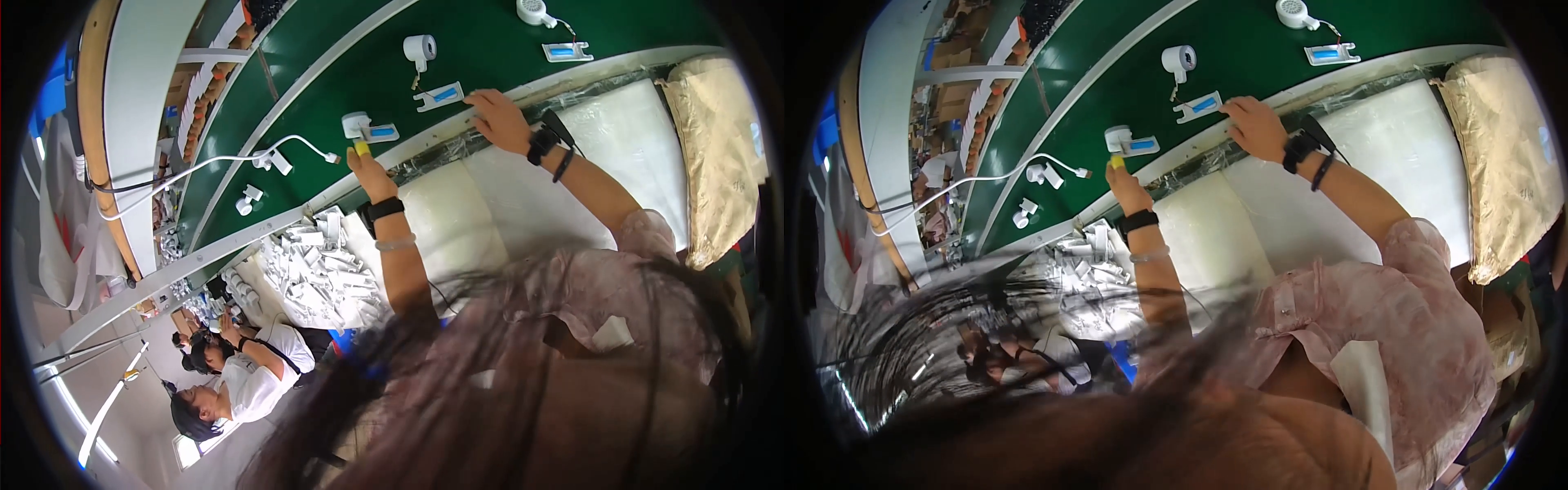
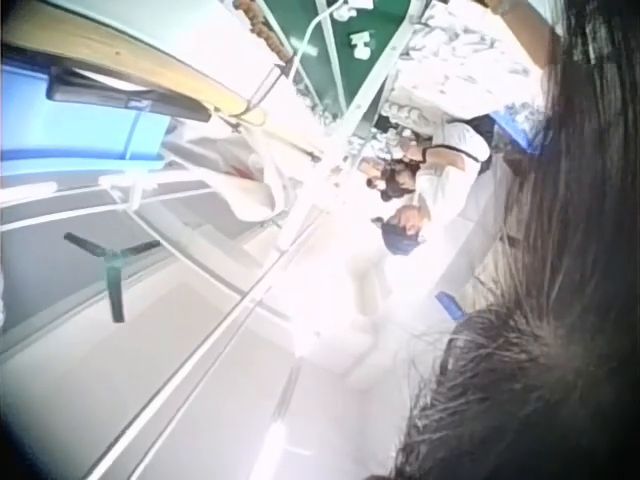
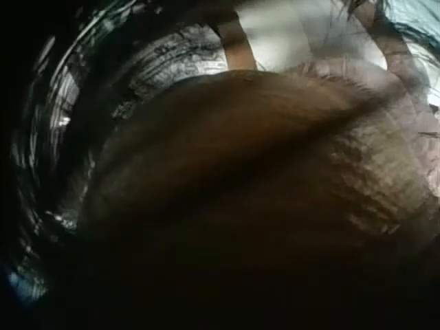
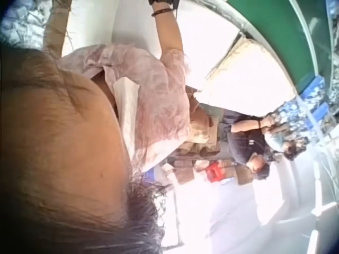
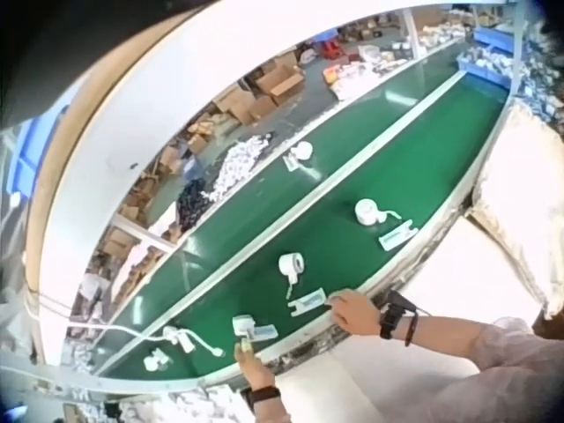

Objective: Assembling small electronic parts and placing them on a conveyor belt on a manufacturing line.

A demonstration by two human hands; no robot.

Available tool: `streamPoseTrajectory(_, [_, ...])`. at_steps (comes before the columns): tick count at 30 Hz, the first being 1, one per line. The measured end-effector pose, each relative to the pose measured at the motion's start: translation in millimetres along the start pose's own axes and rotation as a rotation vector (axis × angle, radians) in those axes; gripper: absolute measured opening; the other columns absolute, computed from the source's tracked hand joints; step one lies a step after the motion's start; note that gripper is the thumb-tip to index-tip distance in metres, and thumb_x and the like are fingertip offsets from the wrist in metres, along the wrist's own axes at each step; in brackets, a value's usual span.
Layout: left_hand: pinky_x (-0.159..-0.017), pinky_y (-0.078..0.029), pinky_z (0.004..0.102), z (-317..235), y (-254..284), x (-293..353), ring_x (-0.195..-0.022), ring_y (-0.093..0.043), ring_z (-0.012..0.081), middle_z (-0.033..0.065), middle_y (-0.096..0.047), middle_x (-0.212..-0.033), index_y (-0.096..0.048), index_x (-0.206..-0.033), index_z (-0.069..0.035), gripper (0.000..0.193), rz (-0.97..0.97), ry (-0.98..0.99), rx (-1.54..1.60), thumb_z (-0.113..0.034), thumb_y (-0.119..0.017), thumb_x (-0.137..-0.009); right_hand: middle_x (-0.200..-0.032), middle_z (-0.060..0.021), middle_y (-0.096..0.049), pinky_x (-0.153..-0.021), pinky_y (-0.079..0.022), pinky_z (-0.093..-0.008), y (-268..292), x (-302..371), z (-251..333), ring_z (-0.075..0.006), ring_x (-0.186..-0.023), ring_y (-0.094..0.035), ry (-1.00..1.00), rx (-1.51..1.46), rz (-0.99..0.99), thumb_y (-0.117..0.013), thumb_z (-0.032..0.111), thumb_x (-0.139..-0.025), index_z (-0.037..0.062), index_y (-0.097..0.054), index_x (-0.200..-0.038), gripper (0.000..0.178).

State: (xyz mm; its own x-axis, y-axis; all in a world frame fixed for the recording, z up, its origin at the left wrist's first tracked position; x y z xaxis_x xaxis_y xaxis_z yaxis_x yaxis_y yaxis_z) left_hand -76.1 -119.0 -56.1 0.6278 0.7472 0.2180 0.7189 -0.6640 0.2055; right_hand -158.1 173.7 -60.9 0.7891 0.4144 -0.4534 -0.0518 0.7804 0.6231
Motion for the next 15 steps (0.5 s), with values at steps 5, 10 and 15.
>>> streamPoseTrajectory(5, [-0.077, -0.047, 0.0296, 47, -34, 51, -0.099, -0.051, 0.0134, 0.0050, -0.055, -0.115, -0.050, -0.124, -0.005, 0.035, 0.207, -0.001, 0.116, -0.012, -0.048, -0.090, -0.109, -0.0104, -0.054, -0.089, -0.040, -0.0430, -48, -50, -16, -0.0283, -0.109, -0.049, 0.009, 0.240, 0.175, -0.069, 0.022, -0.076, 0.0058, -0.057, -0.108, 0.038])
streamPoseTrajectory(10, [-0.087, -0.051, 0.0347, 55, -82, 95, -0.106, -0.060, 0.0253, 0.0135, -0.057, -0.118, -0.045, -0.127, -0.002, 0.034, 0.440, 0.314, 0.430, -0.017, -0.047, -0.096, -0.093, -0.0119, -0.062, -0.073, -0.048, -0.0408, -70, -69, -35, -0.0294, -0.087, -0.061, -0.233, 0.247, 0.549, -0.072, 0.038, -0.070, 0.0043, -0.062, -0.097, 0.044])
streamPoseTrajectory(15, [-0.084, -0.051, 0.0334, 58, -93, 98, -0.103, -0.061, 0.0229, 0.0116, -0.058, -0.116, -0.046, -0.126, -0.001, 0.034, 0.340, 0.392, 0.478, -0.016, -0.048, -0.096, -0.086, -0.0134, -0.065, -0.066, -0.049, -0.0395, -65, -34, -27, -0.0303, -0.077, -0.063, -0.333, -0.137, 0.670, -0.073, 0.045, -0.066, 0.0049, -0.062, -0.090, 0.048])
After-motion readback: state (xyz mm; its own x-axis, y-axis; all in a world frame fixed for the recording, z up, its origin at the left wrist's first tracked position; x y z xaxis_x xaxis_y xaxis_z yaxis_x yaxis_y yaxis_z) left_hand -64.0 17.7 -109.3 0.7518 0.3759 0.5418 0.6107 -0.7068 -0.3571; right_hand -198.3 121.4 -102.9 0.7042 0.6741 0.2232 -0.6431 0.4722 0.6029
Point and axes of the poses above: each hand's wrist, its own x-axis away from the middle knuckle, its own y-axis out of the back of the hand, z = x × y, the point moved 5 cm from there along -x, towards the middle knuckle
